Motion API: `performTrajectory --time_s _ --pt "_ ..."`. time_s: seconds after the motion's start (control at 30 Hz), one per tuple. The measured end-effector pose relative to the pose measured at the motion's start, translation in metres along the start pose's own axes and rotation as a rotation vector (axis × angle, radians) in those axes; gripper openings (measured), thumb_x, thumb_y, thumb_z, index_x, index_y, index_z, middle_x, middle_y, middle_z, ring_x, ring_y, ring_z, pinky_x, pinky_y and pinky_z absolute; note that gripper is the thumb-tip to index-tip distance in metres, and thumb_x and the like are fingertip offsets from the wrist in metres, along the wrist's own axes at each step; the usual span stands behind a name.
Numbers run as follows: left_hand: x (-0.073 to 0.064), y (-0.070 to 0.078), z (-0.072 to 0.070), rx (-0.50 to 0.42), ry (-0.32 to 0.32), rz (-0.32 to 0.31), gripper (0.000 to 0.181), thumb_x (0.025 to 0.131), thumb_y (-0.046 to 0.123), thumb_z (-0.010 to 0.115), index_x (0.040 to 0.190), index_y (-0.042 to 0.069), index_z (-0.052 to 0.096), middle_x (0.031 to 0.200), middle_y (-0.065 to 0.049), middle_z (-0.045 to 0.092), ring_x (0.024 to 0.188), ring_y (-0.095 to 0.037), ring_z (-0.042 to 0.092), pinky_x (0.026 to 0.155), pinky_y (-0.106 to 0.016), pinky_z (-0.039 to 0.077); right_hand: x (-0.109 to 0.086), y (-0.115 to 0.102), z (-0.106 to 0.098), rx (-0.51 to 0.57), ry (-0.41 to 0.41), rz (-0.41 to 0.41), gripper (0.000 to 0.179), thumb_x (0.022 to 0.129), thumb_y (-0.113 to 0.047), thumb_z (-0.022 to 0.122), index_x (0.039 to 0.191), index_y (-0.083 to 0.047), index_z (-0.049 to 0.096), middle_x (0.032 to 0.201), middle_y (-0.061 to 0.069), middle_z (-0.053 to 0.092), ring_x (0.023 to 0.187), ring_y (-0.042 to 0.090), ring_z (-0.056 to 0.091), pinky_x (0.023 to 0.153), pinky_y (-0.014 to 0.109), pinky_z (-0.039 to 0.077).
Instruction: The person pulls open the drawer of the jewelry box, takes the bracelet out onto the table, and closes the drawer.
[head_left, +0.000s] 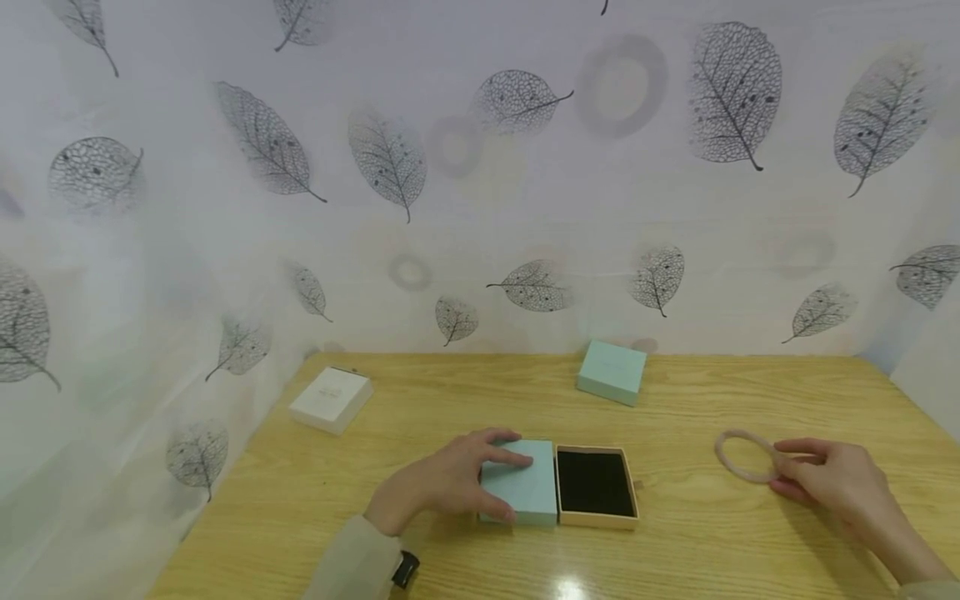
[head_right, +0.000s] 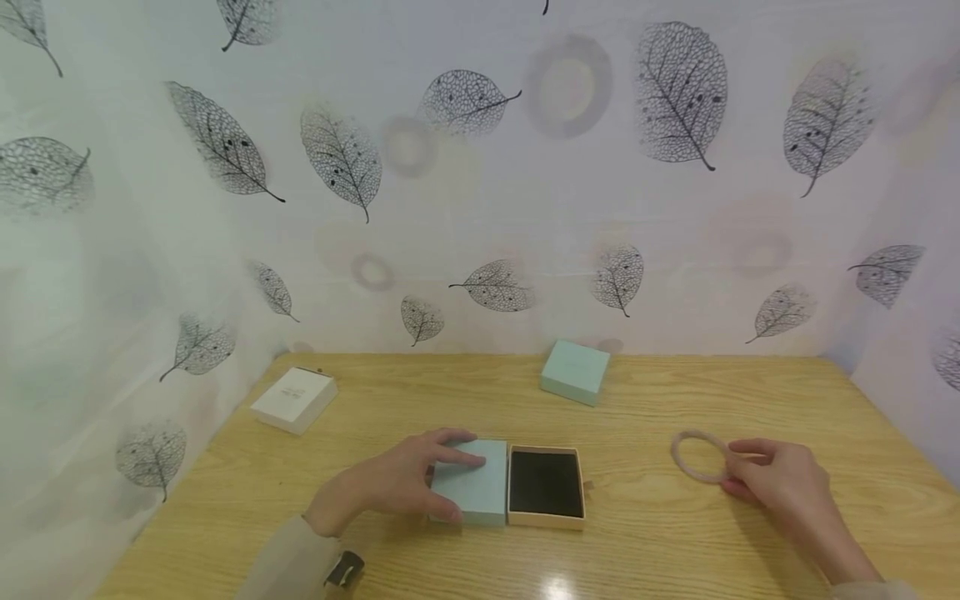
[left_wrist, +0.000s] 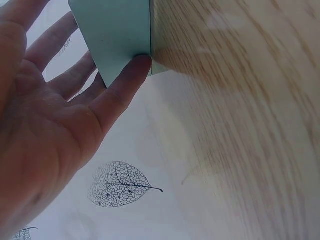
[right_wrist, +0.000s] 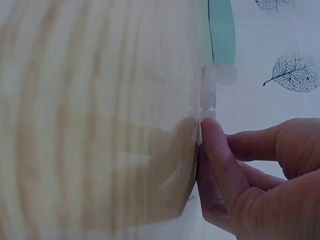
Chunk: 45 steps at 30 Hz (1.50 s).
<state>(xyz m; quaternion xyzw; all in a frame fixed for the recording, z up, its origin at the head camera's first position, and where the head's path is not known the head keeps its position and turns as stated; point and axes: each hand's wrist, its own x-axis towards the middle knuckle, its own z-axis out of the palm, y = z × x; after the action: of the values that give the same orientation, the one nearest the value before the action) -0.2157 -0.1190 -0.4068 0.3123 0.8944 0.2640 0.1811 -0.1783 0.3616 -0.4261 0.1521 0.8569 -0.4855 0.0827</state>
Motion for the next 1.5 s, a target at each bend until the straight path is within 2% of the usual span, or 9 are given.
performTrajectory --time_s 0.27,0.33,0.5,0.67,0.73,0.87,1.1,1.27,1.5 --pt "0.000 0.000 0.000 -0.002 -0.005 -0.003 0.064 0.081 0.045 0.085 0.140 0.035 0.063 0.164 0.003 0.037 0.150 -0.032 0.036 0.120 -0.058 0.034 0.000 0.003 -0.002 -0.182 0.057 -0.046 0.063 0.101 -0.031 0.060 0.143 0.014 0.047 0.096 0.001 0.079 0.072 0.010 0.076 0.078 0.029 0.056" --pt "0.000 0.001 0.000 0.000 -0.005 -0.007 0.064 0.081 0.044 0.085 0.140 0.035 0.063 0.164 0.003 0.037 0.149 -0.032 0.036 0.120 -0.058 0.035 -0.001 0.001 0.000 -0.166 0.074 -0.064 0.063 0.102 -0.033 0.059 0.142 0.014 0.047 0.096 0.001 0.079 0.072 0.009 0.076 0.078 0.031 0.058" --pt "0.000 0.002 0.000 0.007 -0.005 -0.010 0.064 0.081 0.045 0.085 0.140 0.035 0.063 0.164 0.003 0.037 0.150 -0.032 0.036 0.120 -0.058 0.034 -0.009 -0.008 0.012 -0.093 0.064 -0.127 0.056 0.104 -0.026 0.060 0.139 0.016 0.050 0.100 -0.001 0.076 0.074 0.003 0.073 0.069 0.025 0.062" --pt "0.000 0.001 -0.001 -0.001 -0.004 -0.008 0.064 0.081 0.043 0.085 0.140 0.033 0.063 0.164 0.003 0.038 0.150 -0.031 0.036 0.121 -0.057 0.033 -0.016 -0.022 0.029 -0.042 0.007 -0.169 0.048 0.104 -0.016 0.058 0.137 0.018 0.051 0.116 0.016 0.073 0.079 -0.002 0.070 0.073 0.028 0.063" --pt "0.000 0.001 -0.002 -0.005 -0.004 -0.008 0.064 0.081 0.043 0.085 0.140 0.033 0.063 0.164 0.003 0.038 0.150 -0.031 0.036 0.121 -0.057 0.033 -0.018 -0.027 0.036 -0.025 -0.017 -0.178 0.045 0.104 -0.014 0.058 0.135 0.018 0.053 0.129 0.025 0.067 0.081 -0.001 0.070 0.074 0.029 0.064" --pt "0.001 0.000 -0.002 -0.008 -0.005 -0.007 0.064 0.081 0.043 0.086 0.140 0.032 0.064 0.164 0.003 0.038 0.150 -0.030 0.036 0.121 -0.058 0.033 -0.022 -0.033 0.051 -0.009 -0.065 -0.200 0.039 0.102 -0.010 0.060 0.132 0.015 0.058 0.143 0.030 0.054 0.085 0.000 0.068 0.076 0.030 0.064" --pt "0.000 0.001 -0.001 0.002 -0.002 -0.004 0.064 0.080 0.044 0.086 0.140 0.034 0.063 0.164 0.003 0.038 0.150 -0.031 0.036 0.120 -0.058 0.034 -0.027 -0.040 0.075 -0.006 -0.121 -0.220 0.033 0.100 -0.007 0.063 0.127 0.011 0.064 0.116 0.019 0.071 0.083 0.007 0.069 0.072 0.030 0.064" --pt "0.000 0.002 0.000 0.013 -0.001 -0.005 0.064 0.080 0.044 0.086 0.140 0.034 0.063 0.164 0.003 0.038 0.150 -0.031 0.037 0.120 -0.058 0.034 -0.030 -0.045 0.089 0.031 -0.184 -0.203 0.033 0.100 -0.009 0.063 0.128 0.009 0.064 0.117 0.018 0.073 0.087 0.011 0.071 0.073 0.031 0.064" --pt "0.000 0.001 0.000 -0.003 0.000 -0.009 0.064 0.080 0.043 0.086 0.139 0.035 0.063 0.164 0.004 0.038 0.150 -0.032 0.037 0.120 -0.058 0.035 -0.034 -0.053 0.102 0.061 -0.209 -0.211 0.036 0.101 -0.015 0.064 0.129 0.008 0.063 0.115 0.016 0.074 0.087 0.014 0.071 0.073 0.031 0.064"
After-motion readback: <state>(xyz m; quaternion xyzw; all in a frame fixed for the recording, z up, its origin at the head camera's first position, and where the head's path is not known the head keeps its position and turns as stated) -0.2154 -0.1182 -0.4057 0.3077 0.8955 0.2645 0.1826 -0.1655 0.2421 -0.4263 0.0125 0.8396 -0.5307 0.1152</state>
